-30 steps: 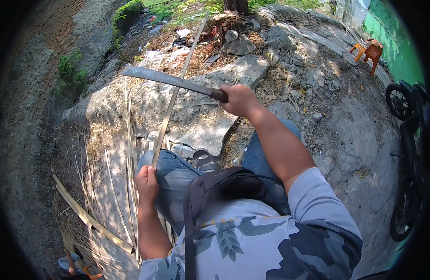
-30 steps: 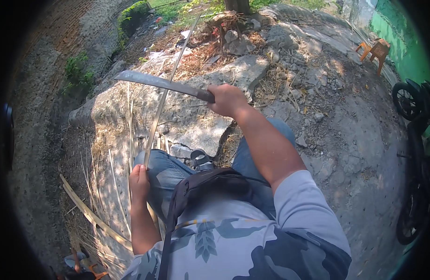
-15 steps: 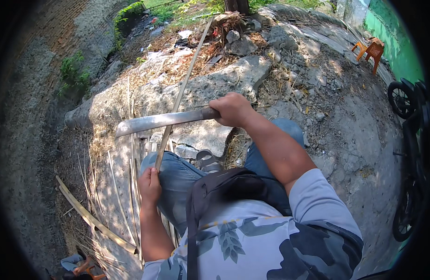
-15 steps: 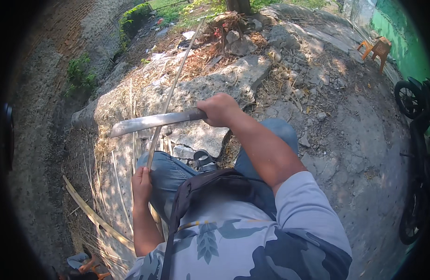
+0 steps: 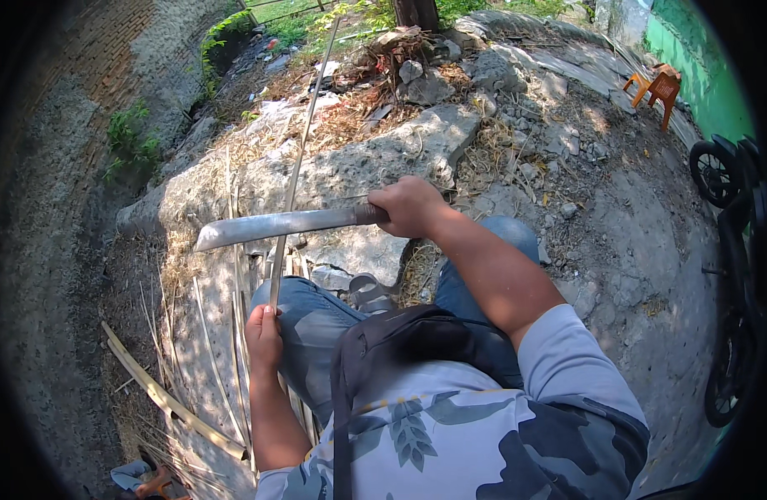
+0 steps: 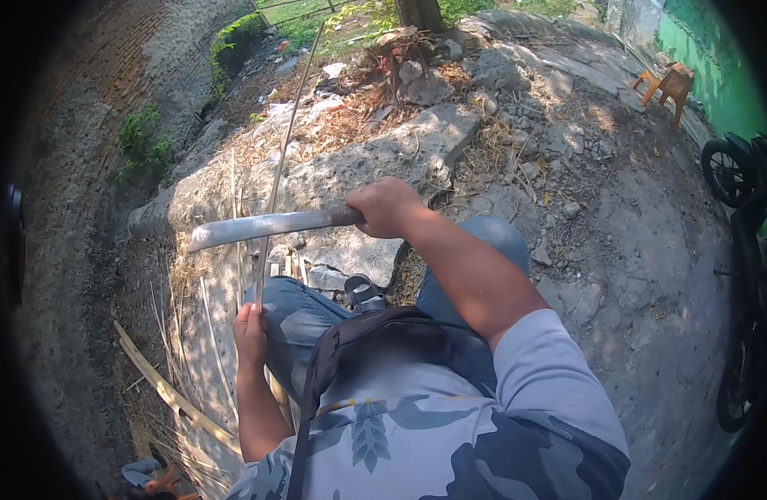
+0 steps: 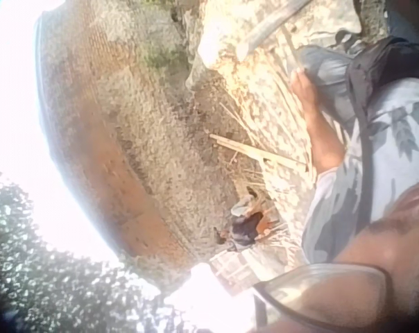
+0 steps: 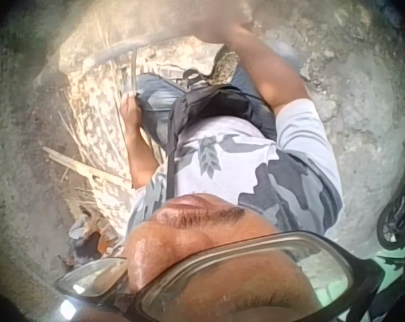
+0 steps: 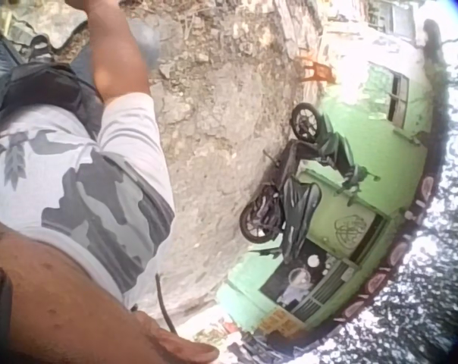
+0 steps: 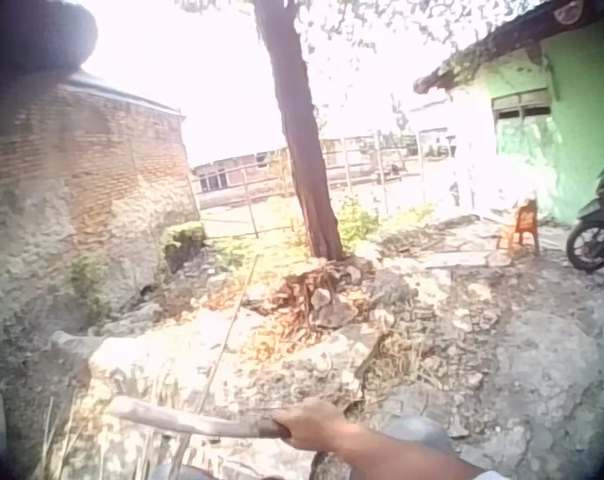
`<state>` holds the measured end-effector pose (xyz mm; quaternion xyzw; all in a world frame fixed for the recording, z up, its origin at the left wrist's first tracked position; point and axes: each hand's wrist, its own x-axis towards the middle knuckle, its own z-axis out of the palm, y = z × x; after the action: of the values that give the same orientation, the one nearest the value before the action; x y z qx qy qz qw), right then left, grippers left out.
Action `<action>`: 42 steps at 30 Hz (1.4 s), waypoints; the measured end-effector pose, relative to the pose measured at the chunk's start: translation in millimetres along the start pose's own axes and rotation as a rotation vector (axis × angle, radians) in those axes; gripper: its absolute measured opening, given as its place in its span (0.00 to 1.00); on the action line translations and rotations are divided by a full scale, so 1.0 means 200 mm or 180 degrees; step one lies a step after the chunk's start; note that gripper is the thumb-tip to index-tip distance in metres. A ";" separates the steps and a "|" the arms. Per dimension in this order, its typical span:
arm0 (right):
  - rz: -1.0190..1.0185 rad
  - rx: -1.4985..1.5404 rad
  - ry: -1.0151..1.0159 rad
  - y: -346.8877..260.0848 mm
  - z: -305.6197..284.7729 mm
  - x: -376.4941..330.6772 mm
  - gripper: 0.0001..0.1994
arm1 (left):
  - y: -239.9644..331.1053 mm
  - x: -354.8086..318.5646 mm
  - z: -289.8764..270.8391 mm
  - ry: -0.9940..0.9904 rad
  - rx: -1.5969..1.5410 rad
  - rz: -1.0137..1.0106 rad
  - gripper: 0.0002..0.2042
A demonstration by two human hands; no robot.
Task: The person shaves a strip of bamboo using a knife.
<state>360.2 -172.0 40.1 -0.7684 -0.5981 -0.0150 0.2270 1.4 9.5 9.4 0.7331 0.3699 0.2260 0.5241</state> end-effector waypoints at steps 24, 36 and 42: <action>0.0259 0.0193 0.0139 0.06 0.03 0.01 0.09 | -0.03 -0.01 0.00 0.0146 -0.0170 0.0076 0.13; 0.0176 -0.0265 0.0235 0.12 -0.02 0.01 0.08 | -0.02 -0.03 0.01 0.0147 0.0031 0.0104 0.14; 0.0807 0.0461 0.0538 0.16 -0.01 -0.01 0.10 | -0.03 -0.01 0.01 0.0121 -0.0060 0.0102 0.14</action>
<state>390.6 -180.3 31.1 -0.8153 -0.4747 -0.0077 0.3313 -0.8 7.7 2.7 0.7295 0.3659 0.2518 0.5202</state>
